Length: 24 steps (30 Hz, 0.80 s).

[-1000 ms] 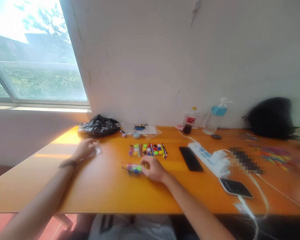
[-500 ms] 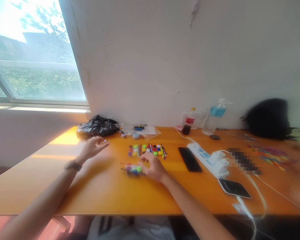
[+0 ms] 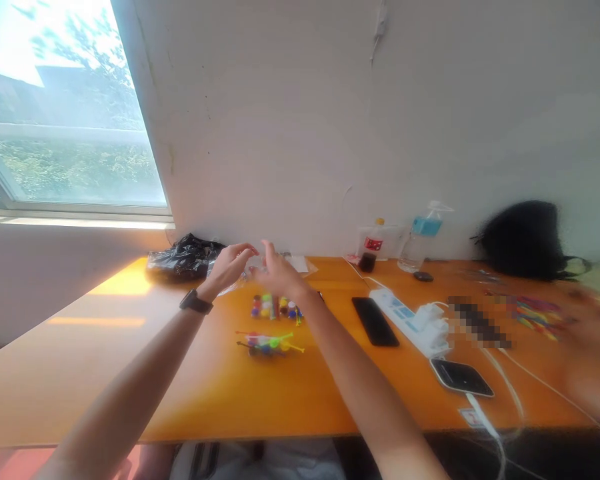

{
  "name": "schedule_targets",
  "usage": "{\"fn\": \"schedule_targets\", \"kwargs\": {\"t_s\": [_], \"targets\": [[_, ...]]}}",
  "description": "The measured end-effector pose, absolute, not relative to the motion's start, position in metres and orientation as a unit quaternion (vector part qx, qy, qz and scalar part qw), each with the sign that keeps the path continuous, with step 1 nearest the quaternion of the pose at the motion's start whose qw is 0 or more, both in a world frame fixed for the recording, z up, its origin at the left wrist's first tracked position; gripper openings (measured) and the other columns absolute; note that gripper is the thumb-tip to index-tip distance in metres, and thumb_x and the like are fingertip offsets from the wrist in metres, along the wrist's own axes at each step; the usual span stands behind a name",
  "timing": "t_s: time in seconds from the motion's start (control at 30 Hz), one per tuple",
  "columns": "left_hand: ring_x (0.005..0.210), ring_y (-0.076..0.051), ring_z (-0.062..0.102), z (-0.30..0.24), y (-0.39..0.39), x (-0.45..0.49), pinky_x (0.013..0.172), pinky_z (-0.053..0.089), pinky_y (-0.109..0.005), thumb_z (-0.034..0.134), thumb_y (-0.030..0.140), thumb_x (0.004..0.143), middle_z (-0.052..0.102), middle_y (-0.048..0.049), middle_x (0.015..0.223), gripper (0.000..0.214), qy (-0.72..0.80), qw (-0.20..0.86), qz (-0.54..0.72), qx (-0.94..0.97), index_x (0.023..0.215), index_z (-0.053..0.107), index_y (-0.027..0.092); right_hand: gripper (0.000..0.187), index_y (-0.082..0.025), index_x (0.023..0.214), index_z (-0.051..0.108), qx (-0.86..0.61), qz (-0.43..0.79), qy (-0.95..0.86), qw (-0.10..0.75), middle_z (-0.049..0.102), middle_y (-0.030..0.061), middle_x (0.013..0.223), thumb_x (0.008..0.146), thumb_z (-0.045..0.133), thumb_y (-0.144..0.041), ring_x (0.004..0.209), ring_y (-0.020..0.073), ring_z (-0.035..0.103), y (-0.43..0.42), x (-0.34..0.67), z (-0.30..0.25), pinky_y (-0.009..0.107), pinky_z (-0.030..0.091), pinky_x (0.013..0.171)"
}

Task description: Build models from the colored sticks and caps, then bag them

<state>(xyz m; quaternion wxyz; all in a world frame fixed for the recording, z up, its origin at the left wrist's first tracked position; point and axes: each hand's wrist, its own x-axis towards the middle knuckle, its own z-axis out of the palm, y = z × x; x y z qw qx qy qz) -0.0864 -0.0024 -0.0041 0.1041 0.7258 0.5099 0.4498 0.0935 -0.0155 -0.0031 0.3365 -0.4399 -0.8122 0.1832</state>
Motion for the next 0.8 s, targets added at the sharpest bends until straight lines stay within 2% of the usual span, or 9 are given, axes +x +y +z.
{"fn": "schedule_targets", "kwargs": {"t_s": [0.1,0.2,0.3,0.43,0.53,0.6,0.67,0.73,0.8], "targets": [[0.074,-0.021,0.059,0.013,0.011,-0.076,0.065,0.036,-0.03,0.044,0.038,0.093,0.067,-0.0007,0.075,0.034,0.535,0.099,0.46,0.702,0.089,0.075,0.025,0.074,-0.021,0.157,0.031,-0.434,0.206,-0.804,0.349,0.067,0.007,0.108,0.091,0.064,-0.027,0.083,0.019,0.064,0.011,0.089,0.015,0.029,0.051,0.073],[0.078,-0.022,0.061,0.023,0.021,-0.076,0.065,0.036,-0.03,0.043,0.037,0.093,0.069,-0.0017,0.08,0.035,0.54,0.101,0.452,0.703,0.092,0.076,0.025,0.059,-0.022,0.147,0.045,-0.42,0.234,-0.785,0.391,0.066,0.0063,0.111,0.092,0.064,-0.03,0.073,0.0148,0.063,0.026,0.091,0.022,0.027,0.052,0.066],[0.076,-0.021,0.06,0.024,0.028,-0.082,0.062,0.036,-0.028,0.041,0.037,0.094,0.068,-0.0021,0.08,0.037,0.511,0.123,0.45,0.722,0.095,0.075,0.024,0.039,-0.021,0.131,0.057,-0.378,0.265,-0.785,0.414,0.066,0.0037,0.102,0.096,0.061,-0.037,0.072,0.0139,0.063,0.033,0.095,0.021,0.026,0.053,0.066],[0.072,-0.02,0.058,0.017,0.03,-0.089,0.062,0.039,-0.029,0.038,0.04,0.098,0.065,-0.0031,0.077,0.041,0.468,0.148,0.426,0.76,0.096,0.074,0.019,0.028,-0.021,0.121,0.064,-0.334,0.296,-0.797,0.408,0.065,0.0014,0.092,0.095,0.059,-0.028,0.072,0.0139,0.065,0.039,0.1,0.015,0.025,0.054,0.066],[0.088,-0.023,0.062,0.012,0.026,-0.09,0.079,0.048,-0.033,0.05,0.054,0.098,0.07,-0.0055,0.099,0.044,0.411,0.128,0.413,0.803,0.123,0.068,0.021,0.03,-0.02,0.12,0.065,-0.333,0.299,-0.782,0.433,0.066,0.0012,0.088,0.09,0.062,-0.022,0.069,0.0137,0.065,0.042,0.106,0.014,0.025,0.053,0.064],[0.111,-0.028,0.06,0.011,0.022,-0.09,0.097,0.047,-0.04,0.067,0.062,0.088,0.066,-0.0092,0.125,0.071,0.373,0.082,0.414,0.826,0.147,0.051,0.026,0.03,-0.018,0.119,0.065,-0.342,0.304,-0.757,0.467,0.066,0.0009,0.084,0.089,0.062,-0.021,0.063,0.0131,0.063,0.043,0.111,0.015,0.026,0.053,0.061],[0.129,-0.034,0.051,0.009,0.02,-0.089,0.109,0.04,-0.048,0.08,0.064,0.075,0.056,-0.0128,0.143,0.103,0.357,0.026,0.406,0.84,0.16,0.033,0.029,0.03,-0.018,0.118,0.064,-0.342,0.309,-0.737,0.494,0.064,0.0,0.081,0.088,0.063,-0.022,0.06,0.013,0.062,0.044,0.117,0.016,0.027,0.053,0.061],[0.135,-0.038,0.046,0.007,0.02,-0.09,0.113,0.036,-0.053,0.085,0.062,0.069,0.051,-0.0154,0.148,0.119,0.358,-0.017,0.388,0.849,0.164,0.023,0.029,0.032,-0.018,0.119,0.063,-0.335,0.315,-0.735,0.498,0.064,-0.0006,0.079,0.087,0.065,-0.024,0.061,0.0134,0.063,0.046,0.124,0.016,0.028,0.053,0.063],[0.131,-0.039,0.049,0.004,0.022,-0.09,0.112,0.037,-0.054,0.086,0.059,0.069,0.054,-0.0166,0.145,0.121,0.359,-0.036,0.375,0.854,0.164,0.02,0.027,0.035,-0.019,0.121,0.062,-0.33,0.317,-0.744,0.486,0.065,-0.0003,0.081,0.087,0.066,-0.026,0.063,0.0141,0.064,0.048,0.131,0.015,0.029,0.054,0.066]]}}
